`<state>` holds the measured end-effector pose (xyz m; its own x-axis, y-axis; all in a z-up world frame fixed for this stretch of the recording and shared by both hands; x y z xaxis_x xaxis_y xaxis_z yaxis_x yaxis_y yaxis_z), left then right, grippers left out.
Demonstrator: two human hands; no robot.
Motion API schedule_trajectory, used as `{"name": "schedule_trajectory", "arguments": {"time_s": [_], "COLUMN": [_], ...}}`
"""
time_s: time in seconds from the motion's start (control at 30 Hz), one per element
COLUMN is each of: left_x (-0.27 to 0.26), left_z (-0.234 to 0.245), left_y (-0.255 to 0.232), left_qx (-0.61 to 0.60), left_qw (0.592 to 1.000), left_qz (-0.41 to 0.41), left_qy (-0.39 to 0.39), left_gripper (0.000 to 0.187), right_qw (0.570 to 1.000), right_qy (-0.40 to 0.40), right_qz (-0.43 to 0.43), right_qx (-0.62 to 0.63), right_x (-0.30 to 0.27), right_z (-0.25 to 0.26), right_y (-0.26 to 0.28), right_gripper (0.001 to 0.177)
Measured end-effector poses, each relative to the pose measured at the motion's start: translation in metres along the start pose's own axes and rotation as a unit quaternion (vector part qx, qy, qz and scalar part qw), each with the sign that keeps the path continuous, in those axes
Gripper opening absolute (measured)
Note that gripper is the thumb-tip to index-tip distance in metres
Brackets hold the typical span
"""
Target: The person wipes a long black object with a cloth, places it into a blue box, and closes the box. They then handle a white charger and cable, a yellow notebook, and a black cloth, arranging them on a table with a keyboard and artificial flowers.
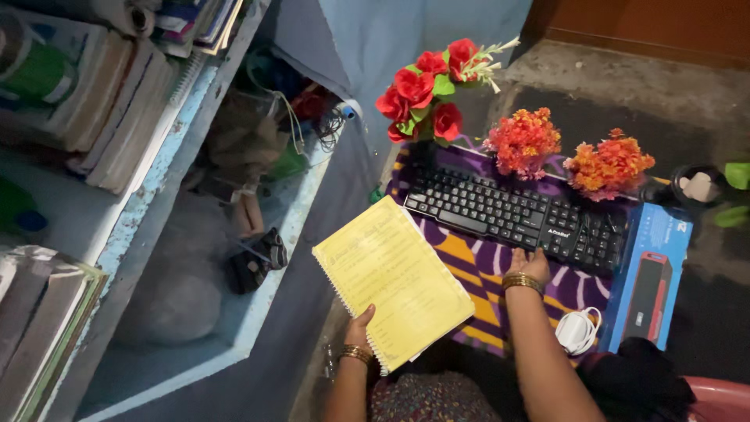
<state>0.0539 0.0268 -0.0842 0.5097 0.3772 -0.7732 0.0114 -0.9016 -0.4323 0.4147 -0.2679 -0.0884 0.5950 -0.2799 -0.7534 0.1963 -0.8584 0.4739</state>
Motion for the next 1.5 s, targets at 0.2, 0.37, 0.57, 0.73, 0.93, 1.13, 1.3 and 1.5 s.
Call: {"name": "schedule_trajectory", "arguments": {"time_s": [0.2, 0.37, 0.57, 0.73, 0.93, 1.13, 1.3, 1.5], "left_x": [0.002, 0.002, 0.000, 0.008, -0.013, -0.026, -0.001, 0.012], "left_z": [-0.009, -0.022, -0.031, -0.046, -0.028, -0.024, -0.010, -0.027], "left_y": [0.009, 0.013, 0.027, 0.056, 0.073, 0.005, 0.008, 0.042], "left_qx": [-0.006, -0.030, -0.068, -0.070, 0.379, 0.470, 0.414, 0.251], "left_qw": [1.000, 0.998, 0.994, 0.996, 0.913, 0.791, 0.859, 0.945], "left_qz": [-0.005, -0.022, -0.080, -0.047, -0.005, -0.252, -0.162, -0.096], "left_qy": [0.024, 0.046, 0.022, 0.022, -0.152, -0.299, -0.253, -0.185], "left_gripper": [0.053, 0.051, 0.046, 0.042, 0.043, 0.047, 0.035, 0.028], "right_qw": [0.952, 0.642, 0.439, 0.397, 0.247, 0.263, 0.300, 0.311], "right_qy": [0.126, 0.394, 0.428, 0.418, 0.452, 0.381, 0.370, 0.377], "right_qz": [-0.147, 0.048, 0.162, 0.156, 0.302, 0.410, 0.389, 0.443], "right_qx": [-0.238, -0.656, -0.773, -0.802, -0.802, -0.786, -0.789, -0.752], "right_x": [-0.038, -0.116, -0.165, -0.178, -0.177, -0.177, -0.165, -0.165], "right_z": [0.012, -0.013, -0.071, -0.096, -0.117, -0.103, -0.088, -0.090], "right_y": [-0.054, -0.086, -0.097, -0.101, -0.102, -0.070, -0.056, -0.035], "right_gripper": [0.022, 0.047, 0.049, 0.042, 0.045, 0.043, 0.036, 0.040]}}
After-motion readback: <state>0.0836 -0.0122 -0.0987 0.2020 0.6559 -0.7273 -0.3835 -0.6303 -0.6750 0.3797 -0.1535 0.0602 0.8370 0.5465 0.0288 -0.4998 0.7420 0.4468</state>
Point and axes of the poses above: each hand's wrist, its own x-axis towards the middle knuckle, its own z-axis out of the back of the hand, y = z × x, the point moved 10 cm from there along x, towards the middle knuckle, and after that the axes turned 2 degrees about x, right-handed, at the moved point
